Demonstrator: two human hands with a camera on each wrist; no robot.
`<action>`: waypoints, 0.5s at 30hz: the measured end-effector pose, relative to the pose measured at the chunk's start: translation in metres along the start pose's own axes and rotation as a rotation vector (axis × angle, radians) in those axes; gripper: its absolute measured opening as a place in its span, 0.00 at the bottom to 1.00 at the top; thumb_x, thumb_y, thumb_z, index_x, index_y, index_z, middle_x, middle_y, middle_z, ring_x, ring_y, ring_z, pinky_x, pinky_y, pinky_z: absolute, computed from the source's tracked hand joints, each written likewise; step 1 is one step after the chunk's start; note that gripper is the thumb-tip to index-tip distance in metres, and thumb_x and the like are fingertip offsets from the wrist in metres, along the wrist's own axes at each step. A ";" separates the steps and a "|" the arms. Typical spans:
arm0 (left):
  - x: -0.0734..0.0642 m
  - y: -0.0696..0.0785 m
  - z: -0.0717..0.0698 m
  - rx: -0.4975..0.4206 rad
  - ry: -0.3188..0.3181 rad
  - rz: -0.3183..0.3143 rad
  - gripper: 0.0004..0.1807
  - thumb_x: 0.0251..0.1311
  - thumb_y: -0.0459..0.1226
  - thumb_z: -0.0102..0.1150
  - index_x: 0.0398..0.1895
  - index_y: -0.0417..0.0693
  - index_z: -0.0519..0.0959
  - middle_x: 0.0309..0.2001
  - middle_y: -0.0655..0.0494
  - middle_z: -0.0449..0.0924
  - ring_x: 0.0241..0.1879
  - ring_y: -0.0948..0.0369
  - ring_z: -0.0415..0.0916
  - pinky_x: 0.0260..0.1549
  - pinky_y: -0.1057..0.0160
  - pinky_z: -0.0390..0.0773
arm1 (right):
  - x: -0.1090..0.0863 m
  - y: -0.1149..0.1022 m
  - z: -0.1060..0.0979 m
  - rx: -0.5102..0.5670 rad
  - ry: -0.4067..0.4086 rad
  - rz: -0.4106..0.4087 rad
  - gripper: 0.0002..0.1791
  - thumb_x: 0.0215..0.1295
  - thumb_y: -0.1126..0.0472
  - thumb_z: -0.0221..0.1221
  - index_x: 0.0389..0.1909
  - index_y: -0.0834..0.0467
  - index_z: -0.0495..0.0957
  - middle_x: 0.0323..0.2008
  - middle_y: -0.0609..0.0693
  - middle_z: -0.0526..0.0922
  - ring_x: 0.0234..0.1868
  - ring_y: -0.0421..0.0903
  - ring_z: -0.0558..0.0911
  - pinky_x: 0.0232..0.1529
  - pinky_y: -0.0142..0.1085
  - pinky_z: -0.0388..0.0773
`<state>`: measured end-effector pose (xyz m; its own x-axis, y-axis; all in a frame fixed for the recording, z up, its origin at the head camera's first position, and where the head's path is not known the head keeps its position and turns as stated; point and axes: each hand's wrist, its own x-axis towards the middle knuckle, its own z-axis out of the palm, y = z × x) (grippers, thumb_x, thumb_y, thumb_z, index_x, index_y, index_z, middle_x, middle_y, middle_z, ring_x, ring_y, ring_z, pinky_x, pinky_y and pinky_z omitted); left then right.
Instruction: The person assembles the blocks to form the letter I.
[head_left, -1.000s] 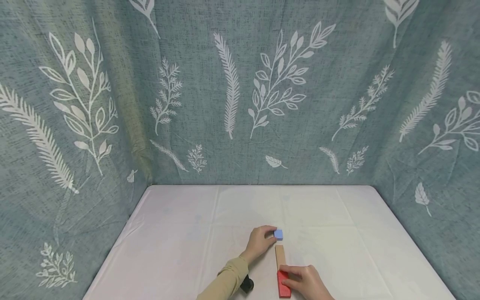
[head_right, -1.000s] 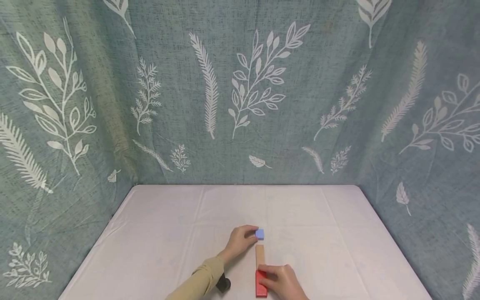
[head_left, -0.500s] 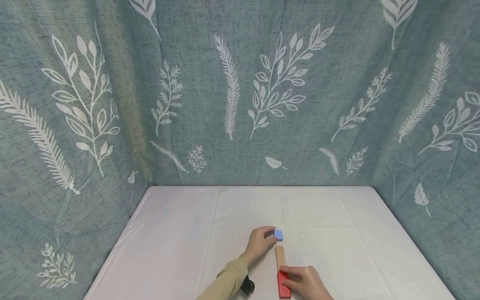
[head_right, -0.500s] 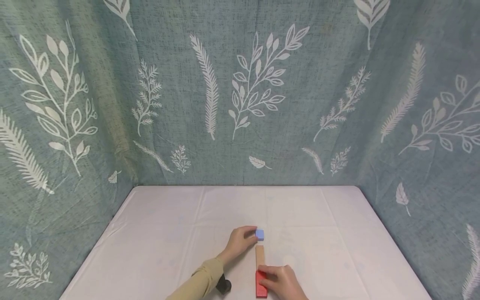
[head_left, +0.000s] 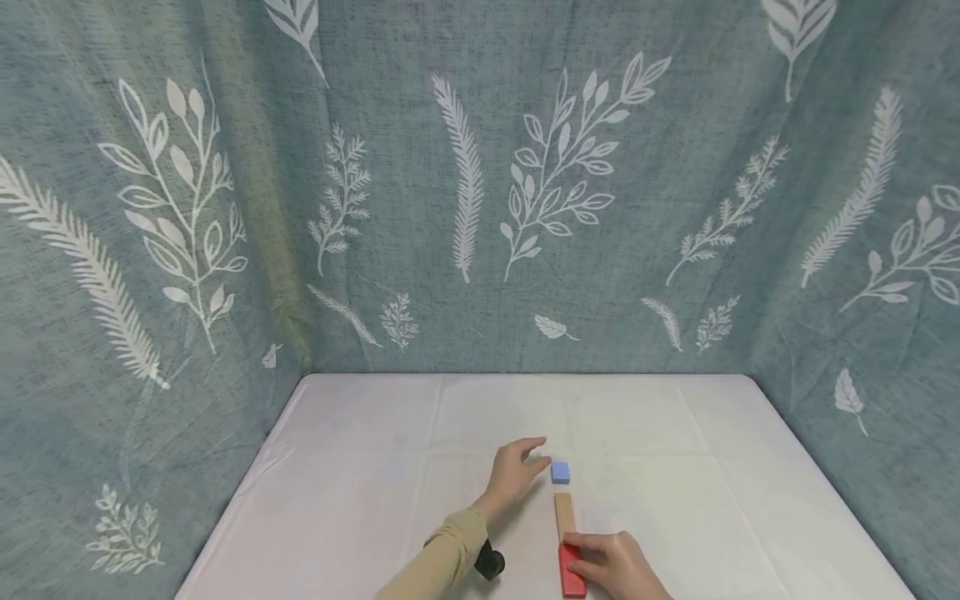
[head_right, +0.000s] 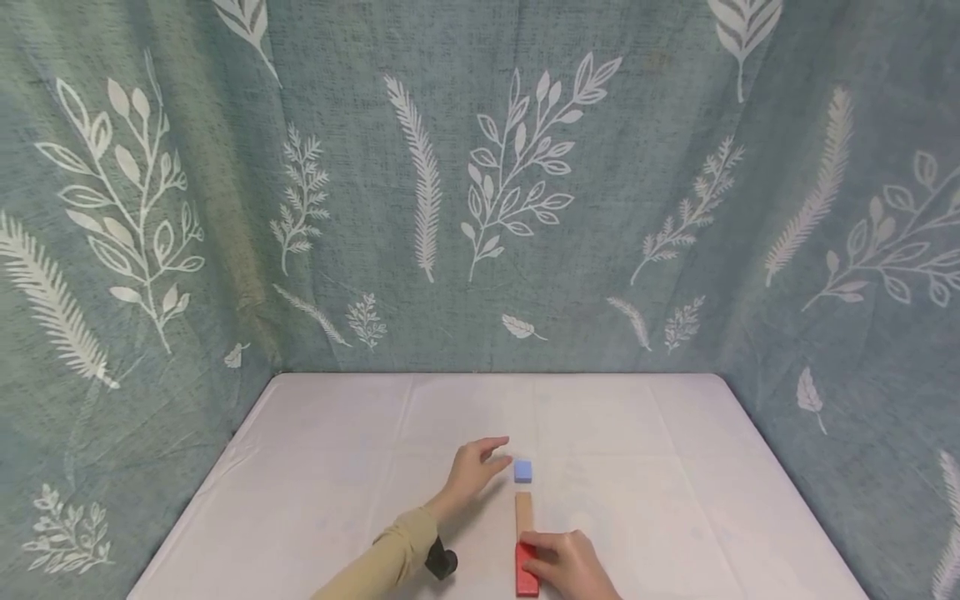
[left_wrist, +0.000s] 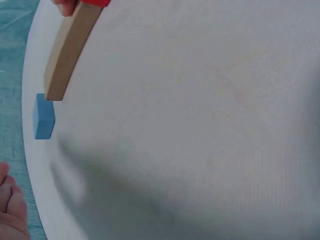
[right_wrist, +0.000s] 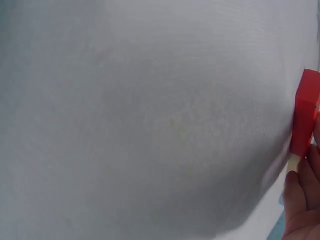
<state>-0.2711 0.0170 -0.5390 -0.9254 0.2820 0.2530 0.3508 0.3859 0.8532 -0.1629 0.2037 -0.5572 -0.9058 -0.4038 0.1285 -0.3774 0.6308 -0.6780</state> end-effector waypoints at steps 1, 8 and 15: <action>0.001 0.001 -0.001 -0.004 -0.003 0.000 0.19 0.60 0.34 0.59 0.52 0.32 0.77 0.54 0.40 0.79 0.56 0.45 0.75 0.58 0.51 0.76 | 0.000 0.000 -0.001 -0.011 -0.008 -0.001 0.22 0.56 0.49 0.65 0.46 0.59 0.83 0.43 0.51 0.87 0.47 0.39 0.83 0.42 0.32 0.85; 0.002 0.008 -0.007 -0.009 -0.012 0.045 0.19 0.61 0.35 0.59 0.53 0.34 0.77 0.54 0.42 0.79 0.57 0.47 0.75 0.58 0.53 0.76 | 0.004 -0.004 -0.007 -0.055 -0.080 0.031 0.21 0.56 0.49 0.65 0.46 0.59 0.84 0.43 0.51 0.87 0.44 0.38 0.84 0.41 0.39 0.85; 0.000 0.016 -0.012 -0.011 -0.011 0.052 0.18 0.62 0.37 0.58 0.53 0.38 0.78 0.55 0.45 0.79 0.58 0.49 0.75 0.58 0.55 0.76 | 0.003 -0.008 -0.009 -0.078 -0.081 0.051 0.19 0.55 0.52 0.66 0.45 0.58 0.84 0.41 0.49 0.88 0.41 0.35 0.84 0.41 0.40 0.85</action>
<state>-0.2674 0.0126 -0.5201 -0.9043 0.3114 0.2921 0.3969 0.3609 0.8440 -0.1642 0.2037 -0.5450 -0.9068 -0.4200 0.0347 -0.3481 0.7001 -0.6234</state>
